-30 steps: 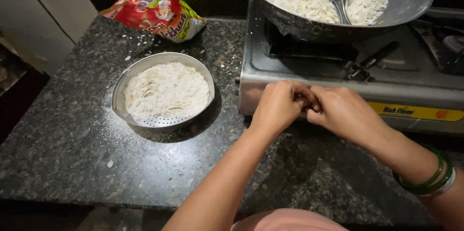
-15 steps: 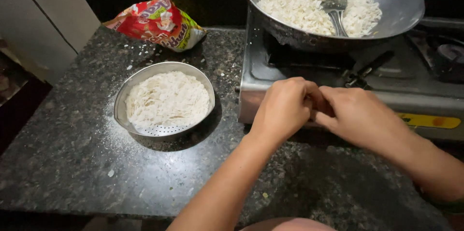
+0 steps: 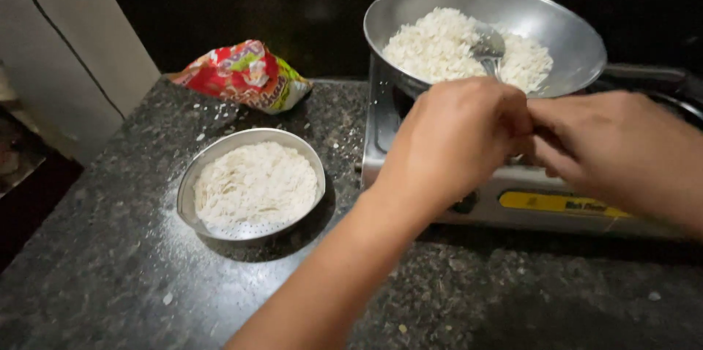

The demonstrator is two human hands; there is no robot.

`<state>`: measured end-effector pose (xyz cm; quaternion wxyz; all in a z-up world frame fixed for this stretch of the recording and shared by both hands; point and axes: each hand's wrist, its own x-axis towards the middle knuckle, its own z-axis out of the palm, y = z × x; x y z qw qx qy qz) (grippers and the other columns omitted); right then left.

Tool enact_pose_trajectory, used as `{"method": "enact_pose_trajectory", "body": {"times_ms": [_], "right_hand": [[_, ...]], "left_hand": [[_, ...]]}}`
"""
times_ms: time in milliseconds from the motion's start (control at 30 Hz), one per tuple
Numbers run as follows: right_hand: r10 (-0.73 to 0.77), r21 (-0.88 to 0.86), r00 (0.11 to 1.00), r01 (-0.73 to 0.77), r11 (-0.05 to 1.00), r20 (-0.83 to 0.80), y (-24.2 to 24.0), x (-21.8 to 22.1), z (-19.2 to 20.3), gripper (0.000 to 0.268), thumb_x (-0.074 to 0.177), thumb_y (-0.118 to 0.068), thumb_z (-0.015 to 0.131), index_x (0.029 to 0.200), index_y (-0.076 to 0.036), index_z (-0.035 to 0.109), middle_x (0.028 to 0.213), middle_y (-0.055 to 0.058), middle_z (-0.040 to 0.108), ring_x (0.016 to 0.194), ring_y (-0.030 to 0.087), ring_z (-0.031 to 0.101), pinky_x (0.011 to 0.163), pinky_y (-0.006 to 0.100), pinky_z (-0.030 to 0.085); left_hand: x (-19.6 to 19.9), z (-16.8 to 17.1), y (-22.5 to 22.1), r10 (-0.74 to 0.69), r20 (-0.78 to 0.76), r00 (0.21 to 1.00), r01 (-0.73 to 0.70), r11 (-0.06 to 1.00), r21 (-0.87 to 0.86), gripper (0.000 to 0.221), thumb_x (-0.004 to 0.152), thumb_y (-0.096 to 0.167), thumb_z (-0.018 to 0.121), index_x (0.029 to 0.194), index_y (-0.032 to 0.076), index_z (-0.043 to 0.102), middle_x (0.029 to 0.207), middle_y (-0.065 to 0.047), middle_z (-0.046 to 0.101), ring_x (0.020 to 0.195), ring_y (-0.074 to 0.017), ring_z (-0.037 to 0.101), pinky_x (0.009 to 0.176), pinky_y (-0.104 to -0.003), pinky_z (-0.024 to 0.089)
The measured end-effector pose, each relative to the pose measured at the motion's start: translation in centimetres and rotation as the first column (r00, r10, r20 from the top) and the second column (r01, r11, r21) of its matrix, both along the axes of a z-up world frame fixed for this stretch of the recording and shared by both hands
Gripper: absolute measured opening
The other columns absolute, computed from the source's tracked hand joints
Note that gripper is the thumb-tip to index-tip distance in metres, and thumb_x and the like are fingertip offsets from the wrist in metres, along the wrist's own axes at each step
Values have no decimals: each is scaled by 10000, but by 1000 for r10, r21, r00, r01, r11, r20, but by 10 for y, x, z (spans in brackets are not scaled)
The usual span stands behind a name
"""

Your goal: The person stirs flattened rice in a pan on a stove with a spoon and turns the stove knob by hand.

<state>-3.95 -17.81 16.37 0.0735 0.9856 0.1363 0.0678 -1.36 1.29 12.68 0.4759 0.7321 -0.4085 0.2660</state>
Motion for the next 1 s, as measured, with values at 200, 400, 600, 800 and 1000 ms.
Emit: {"method": "enact_pose_trajectory", "body": {"times_ms": [200, 400, 600, 800, 1000], "right_hand": [[-209, -171, 977, 212, 962, 36, 31, 9, 69, 199, 1008, -357, 594, 1124, -236, 701, 803, -22, 775, 699, 130, 747, 697, 282, 616], [-154, -207, 947, 217, 954, 283, 22, 28, 99, 224, 1002, -354, 616, 1133, -204, 720, 911, -16, 741, 796, 164, 729, 747, 331, 609], [207, -275, 720, -23, 961, 662, 6, 46, 126, 762, 747, -503, 809, 1335, -56, 624, 1414, 154, 530, 1286, 320, 559, 871, 443, 581], [285, -302, 656, -92, 949, 699, 16, 50, 162, 1067, 747, -492, 855, 1539, 56, 394, 1506, 259, 427, 1344, 418, 471, 1006, 502, 512], [384, -289, 758, -265, 920, 527, 43, 54, 173, 1105, 660, -343, 868, 1601, -86, 348, 1525, 193, 445, 1376, 363, 461, 998, 464, 527]], "left_hand": [[28, 44, -1, 79, 216, 973, -79, 997, -13, 45, 794, 118, 722, 812, 117, 764, 846, -102, 728, 885, -323, 710, 796, -427, 553], [57, 80, -5, 69, 309, 948, -72, 997, 0, 108, 816, 94, 694, 891, 104, 772, 932, -91, 746, 961, -319, 707, 858, -433, 561], [69, 123, -2, 111, 458, 882, -95, 994, -58, 166, 880, 63, 630, 949, 96, 777, 1285, -123, 713, 1124, -305, 698, 968, -422, 565], [56, 150, 4, 279, 562, 779, -214, 960, -180, 241, 818, 87, 637, 1017, 53, 769, 1246, -254, 670, 1186, -370, 650, 988, -441, 524], [58, 149, 17, 146, 432, 890, -198, 977, 76, 193, 808, 68, 618, 937, 33, 757, 972, -201, 755, 1030, -358, 699, 916, -472, 534]]}}
